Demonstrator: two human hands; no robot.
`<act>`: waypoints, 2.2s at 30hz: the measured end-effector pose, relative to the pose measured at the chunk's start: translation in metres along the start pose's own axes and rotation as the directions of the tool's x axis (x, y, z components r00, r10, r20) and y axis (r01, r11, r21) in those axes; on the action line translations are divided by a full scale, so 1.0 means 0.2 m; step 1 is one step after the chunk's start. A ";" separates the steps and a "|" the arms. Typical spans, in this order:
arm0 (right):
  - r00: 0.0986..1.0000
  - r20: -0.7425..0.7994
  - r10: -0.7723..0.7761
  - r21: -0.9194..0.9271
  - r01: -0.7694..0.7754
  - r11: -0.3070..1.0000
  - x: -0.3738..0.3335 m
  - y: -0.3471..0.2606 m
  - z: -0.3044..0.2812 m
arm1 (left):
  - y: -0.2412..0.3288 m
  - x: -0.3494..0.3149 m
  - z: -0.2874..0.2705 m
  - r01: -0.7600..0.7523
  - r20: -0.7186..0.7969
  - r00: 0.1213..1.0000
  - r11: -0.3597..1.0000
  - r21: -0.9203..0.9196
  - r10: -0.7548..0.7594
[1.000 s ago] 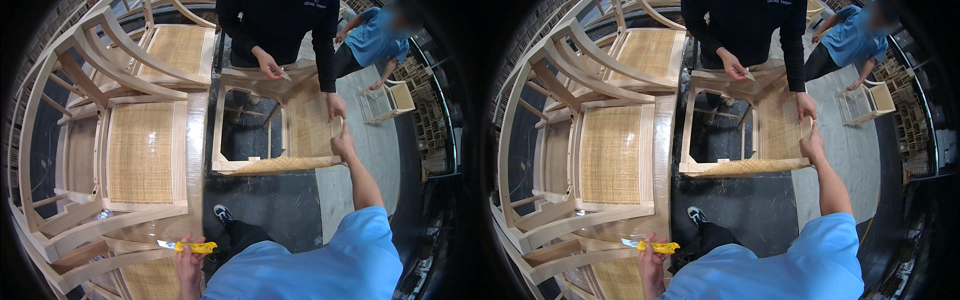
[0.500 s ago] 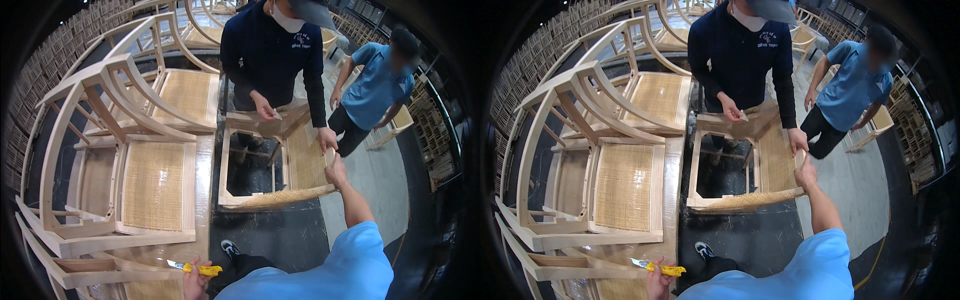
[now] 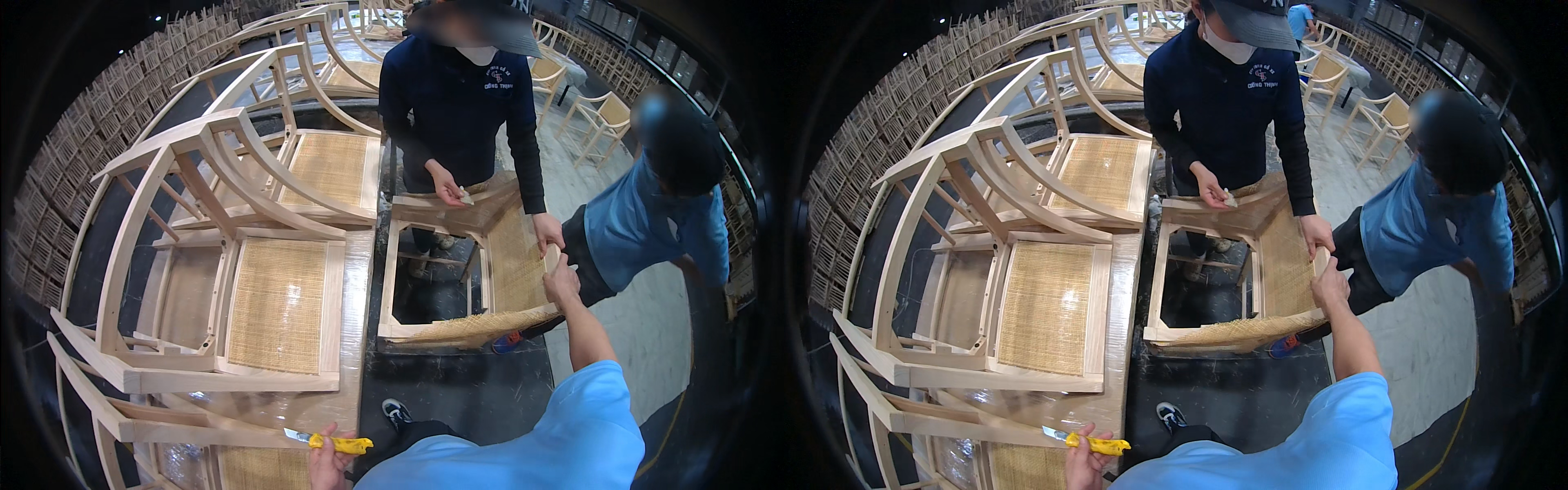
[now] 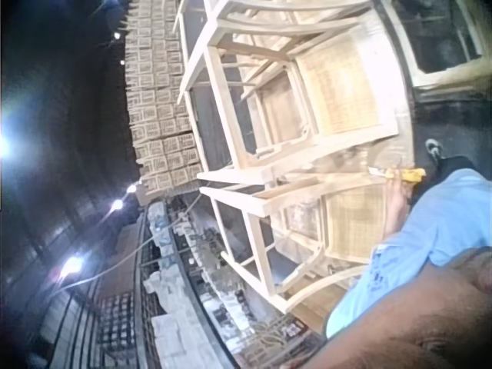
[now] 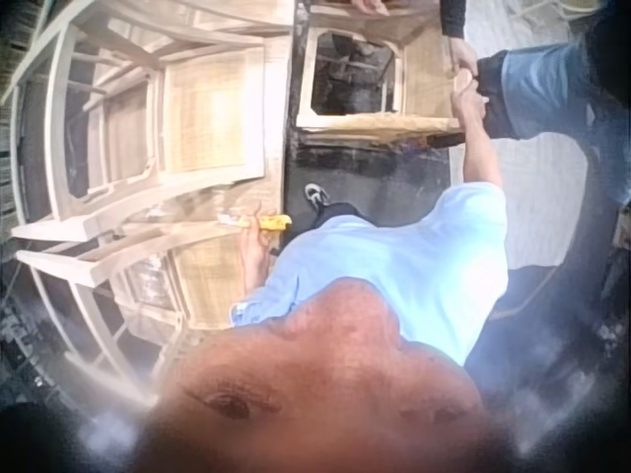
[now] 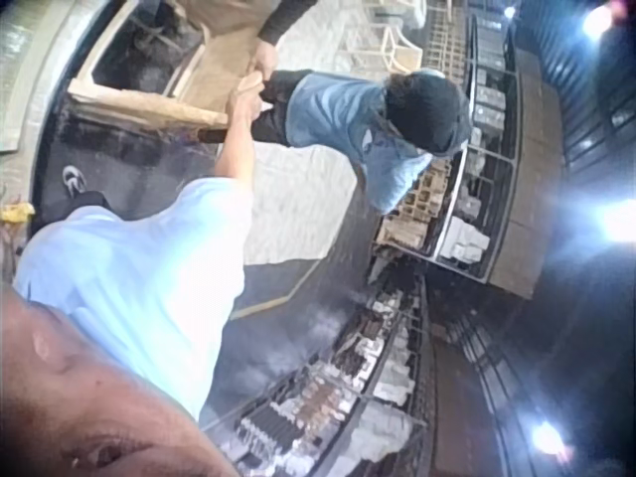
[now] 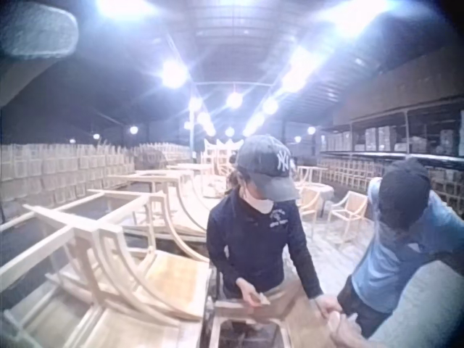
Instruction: The person uses a utility knife to trim excess rattan on the seat of a wooden chair. They then apply a white substance from a tube to the rattan edges and wipe the area with a cloth. The person repeats this process on multiple chairs in a workshop setting.
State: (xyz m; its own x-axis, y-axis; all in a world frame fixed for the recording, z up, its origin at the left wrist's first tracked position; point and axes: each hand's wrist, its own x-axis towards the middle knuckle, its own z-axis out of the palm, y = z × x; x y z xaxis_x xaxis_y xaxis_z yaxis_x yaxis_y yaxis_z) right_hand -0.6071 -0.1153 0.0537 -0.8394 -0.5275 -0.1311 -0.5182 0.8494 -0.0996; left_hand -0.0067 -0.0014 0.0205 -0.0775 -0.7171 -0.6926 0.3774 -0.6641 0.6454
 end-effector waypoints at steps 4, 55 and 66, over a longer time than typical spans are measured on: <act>1.000 0.026 0.008 0.037 -0.009 0.999 -0.02 -0.05 -0.01 | 0.01 -0.03 0.01 -0.009 0.007 1.000 1.000 0.005 0.008; -0.522 0.188 -0.832 0.849 0.512 -0.130 -3.23 -0.82 0.74 | -0.89 -1.24 -1.61 -0.400 -0.811 0.551 0.915 -0.050 0.197; -0.833 0.115 -0.541 0.480 0.523 -0.704 -3.65 -1.42 0.96 | -0.53 -0.62 -1.76 -0.593 -0.691 0.654 0.775 -0.216 0.308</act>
State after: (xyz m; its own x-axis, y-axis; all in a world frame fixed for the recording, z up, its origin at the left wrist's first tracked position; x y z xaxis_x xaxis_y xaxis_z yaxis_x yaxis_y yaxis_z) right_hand 0.1836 0.0257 -0.0113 0.9985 -0.0219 0.0498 0.0042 -0.8814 -0.4723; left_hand 0.2870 0.2328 -0.0756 0.7031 -0.5275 -0.4769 0.5382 -0.0437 0.8417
